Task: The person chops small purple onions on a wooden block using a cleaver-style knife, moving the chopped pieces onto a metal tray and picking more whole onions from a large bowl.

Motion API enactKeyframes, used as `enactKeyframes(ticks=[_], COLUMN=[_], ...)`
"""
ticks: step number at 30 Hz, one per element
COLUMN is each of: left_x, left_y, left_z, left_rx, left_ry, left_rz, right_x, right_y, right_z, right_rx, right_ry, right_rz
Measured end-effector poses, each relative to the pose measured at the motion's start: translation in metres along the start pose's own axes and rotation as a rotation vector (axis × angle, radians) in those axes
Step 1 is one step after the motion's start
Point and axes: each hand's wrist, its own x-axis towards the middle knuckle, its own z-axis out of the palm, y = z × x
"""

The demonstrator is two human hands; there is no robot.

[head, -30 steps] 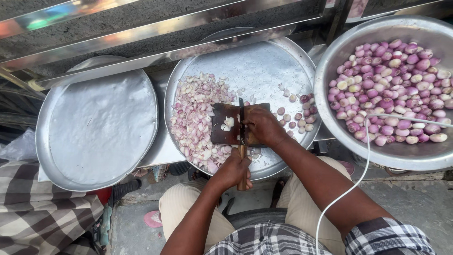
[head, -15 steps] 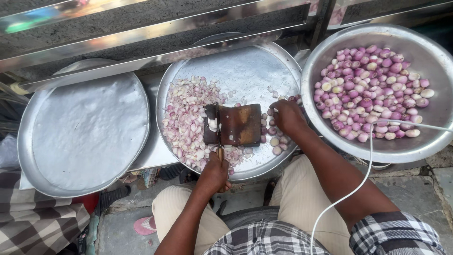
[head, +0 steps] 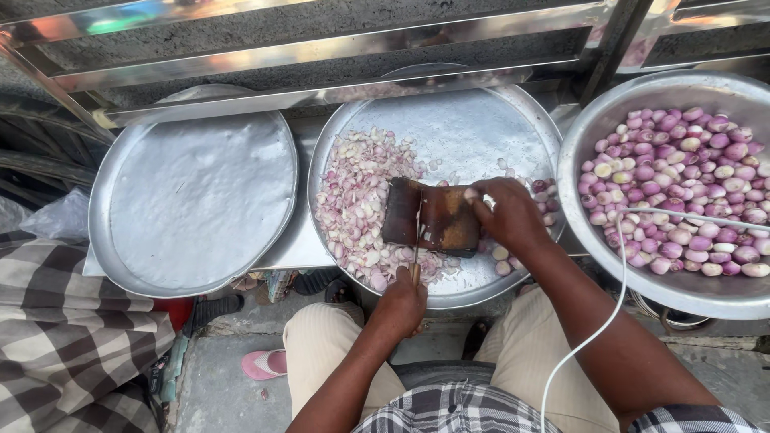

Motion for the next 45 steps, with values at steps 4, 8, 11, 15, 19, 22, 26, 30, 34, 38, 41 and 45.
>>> enactKeyframes(ticks=[4,8,11,15,19,22,26,30,34,38,41,45], left_x=[0.000,0.003,0.007,0.019,0.021,0.016,0.021,0.031,0.033,0.033,0.040,0.038], left_y=[0.007,0.012,0.012,0.018,0.024,0.026,0.025,0.023,0.016,0.016,0.017,0.013], left_z=[0.001,-0.005,-0.002,0.002,-0.001,-0.005,-0.004,-0.006,-0.001,-0.005,-0.004,-0.004], left_rx=[-0.038,-0.074,-0.105,-0.095,-0.103,-0.081,-0.105,-0.118,-0.139,-0.140,-0.180,-0.169], left_ry=[-0.064,-0.103,-0.127,-0.127,-0.139,-0.185,-0.240,-0.261,-0.346,-0.332,-0.334,-0.348], left_rz=[-0.088,-0.140,-0.154,-0.091,-0.041,-0.069,-0.120,-0.094,-0.114,-0.083,-0.119,-0.115], right_x=[0.004,0.003,-0.001,0.005,0.010,0.010,0.007,0.012,0.008,0.009,0.011,0.010], right_y=[-0.031,-0.030,-0.025,-0.025,-0.025,-0.022,-0.015,-0.015,-0.011,-0.013,-0.007,-0.010], right_z=[0.020,0.030,0.035,0.038,0.039,0.042,0.049,0.052,0.056,0.057,0.056,0.058], right_rx=[-0.084,-0.070,-0.079,0.040,0.190,0.213,0.185,0.188,0.225,0.208,0.246,0.242], right_ry=[-0.133,-0.112,-0.102,-0.124,-0.085,-0.144,-0.118,-0.116,-0.099,-0.117,-0.069,-0.109], right_rz=[-0.252,-0.208,-0.182,-0.111,-0.247,-0.101,-0.054,-0.042,-0.062,-0.023,-0.084,-0.037])
